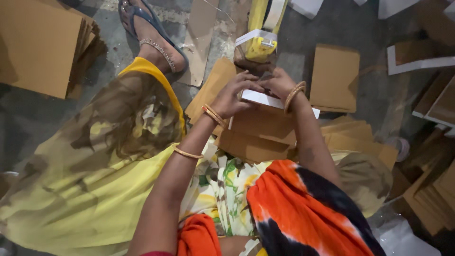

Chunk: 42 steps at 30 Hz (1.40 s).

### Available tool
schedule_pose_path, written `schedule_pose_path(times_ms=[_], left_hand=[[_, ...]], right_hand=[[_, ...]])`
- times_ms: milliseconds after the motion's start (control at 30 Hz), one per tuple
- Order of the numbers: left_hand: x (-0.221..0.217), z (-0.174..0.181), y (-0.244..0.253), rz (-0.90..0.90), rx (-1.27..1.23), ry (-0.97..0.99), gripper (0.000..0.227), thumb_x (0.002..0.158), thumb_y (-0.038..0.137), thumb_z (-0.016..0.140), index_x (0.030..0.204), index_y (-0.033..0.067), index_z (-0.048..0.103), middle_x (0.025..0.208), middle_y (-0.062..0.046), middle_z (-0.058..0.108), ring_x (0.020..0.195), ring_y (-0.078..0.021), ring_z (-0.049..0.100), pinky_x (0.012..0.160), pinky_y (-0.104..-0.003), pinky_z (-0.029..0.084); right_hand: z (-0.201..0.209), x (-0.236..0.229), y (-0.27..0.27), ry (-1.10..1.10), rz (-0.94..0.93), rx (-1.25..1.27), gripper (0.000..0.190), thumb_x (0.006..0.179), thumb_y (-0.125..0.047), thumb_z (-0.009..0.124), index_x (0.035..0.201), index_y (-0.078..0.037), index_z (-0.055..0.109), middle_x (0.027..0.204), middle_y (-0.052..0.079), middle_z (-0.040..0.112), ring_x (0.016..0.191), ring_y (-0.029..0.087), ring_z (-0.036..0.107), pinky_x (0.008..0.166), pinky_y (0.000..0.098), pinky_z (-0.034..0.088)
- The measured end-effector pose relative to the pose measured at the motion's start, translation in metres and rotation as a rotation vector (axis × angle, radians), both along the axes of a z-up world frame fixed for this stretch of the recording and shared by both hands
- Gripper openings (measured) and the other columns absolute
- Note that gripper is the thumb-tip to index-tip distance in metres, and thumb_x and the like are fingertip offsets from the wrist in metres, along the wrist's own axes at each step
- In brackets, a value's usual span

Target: The person sits on the floor and assembles small cardboard boxes. They fold the flaps of the brown cardboard and secure them using a yellow tape dispenser. The finished boxes are placed in a pile nearby.

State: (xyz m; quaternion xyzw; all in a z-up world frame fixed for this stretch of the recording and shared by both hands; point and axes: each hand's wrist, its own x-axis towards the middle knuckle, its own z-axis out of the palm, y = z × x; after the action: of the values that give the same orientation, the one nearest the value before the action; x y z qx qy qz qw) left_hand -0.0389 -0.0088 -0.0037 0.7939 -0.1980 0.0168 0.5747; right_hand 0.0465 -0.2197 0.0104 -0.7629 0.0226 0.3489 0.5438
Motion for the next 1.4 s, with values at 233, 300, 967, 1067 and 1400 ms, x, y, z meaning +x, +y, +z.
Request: schedule_pose_path(times_ms=[233, 300, 967, 1067, 1400], left_hand=[[-0.004, -0.04, -0.002, 0.075, 0.335, 0.15, 0.048, 0.073, 0.02, 0.082, 0.12, 0.0164, 0.069, 0.132, -0.012, 0.063, 0.137, -0.0364, 0.05, 0.118, -0.044, 0.04], [-0.009, -0.044, 0.001, 0.133, 0.455, 0.015, 0.053, 0.073, 0.01, 0.072, 0.125, 0.0136, 0.066, 0.138, -0.015, 0.059, 0.141, -0.0388, 0.046, 0.115, -0.047, 0.04], [-0.084, 0.158, 0.01, 0.423, 0.237, -0.042, 0.048, 0.086, 0.014, 0.074, 0.131, 0.0109, 0.061, 0.111, -0.013, 0.07, 0.102, -0.0333, 0.068, 0.088, -0.041, 0.053], [-0.069, 0.14, 0.031, 0.396, 0.567, -0.111, 0.032, 0.088, 0.017, 0.069, 0.118, 0.0094, 0.062, 0.107, -0.011, 0.067, 0.102, -0.0332, 0.065, 0.091, -0.045, 0.049], [-0.026, 0.046, 0.029, 0.404, 0.842, -0.388, 0.023, 0.09, 0.018, 0.057, 0.112, 0.0128, 0.063, 0.099, -0.006, 0.061, 0.097, -0.0261, 0.059, 0.083, -0.043, 0.043]], right_hand=[[-0.008, -0.009, 0.01, -0.296, 0.033, 0.115, 0.047, 0.1, -0.028, 0.07, 0.139, -0.006, 0.056, 0.128, 0.012, 0.069, 0.114, 0.019, 0.065, 0.095, 0.0337, 0.054], [0.014, -0.022, 0.009, -0.201, -0.096, 0.074, 0.049, 0.101, -0.038, 0.069, 0.137, -0.006, 0.058, 0.127, 0.012, 0.07, 0.113, 0.023, 0.064, 0.09, 0.0381, 0.053], [0.043, -0.15, -0.013, -0.27, -0.743, 0.605, 0.051, 0.103, -0.035, 0.062, 0.144, -0.007, 0.048, 0.135, 0.011, 0.055, 0.122, 0.024, 0.059, 0.096, 0.0442, 0.055], [0.009, -0.155, -0.037, -0.159, -0.522, 0.331, 0.069, 0.094, -0.026, 0.067, 0.152, -0.014, 0.03, 0.142, 0.01, 0.047, 0.126, 0.024, 0.054, 0.099, 0.041, 0.053], [0.013, -0.042, -0.04, -0.522, -0.382, 0.048, 0.035, 0.106, -0.023, 0.06, 0.137, -0.009, 0.061, 0.124, 0.004, 0.062, 0.107, 0.015, 0.06, 0.088, 0.0295, 0.053]])
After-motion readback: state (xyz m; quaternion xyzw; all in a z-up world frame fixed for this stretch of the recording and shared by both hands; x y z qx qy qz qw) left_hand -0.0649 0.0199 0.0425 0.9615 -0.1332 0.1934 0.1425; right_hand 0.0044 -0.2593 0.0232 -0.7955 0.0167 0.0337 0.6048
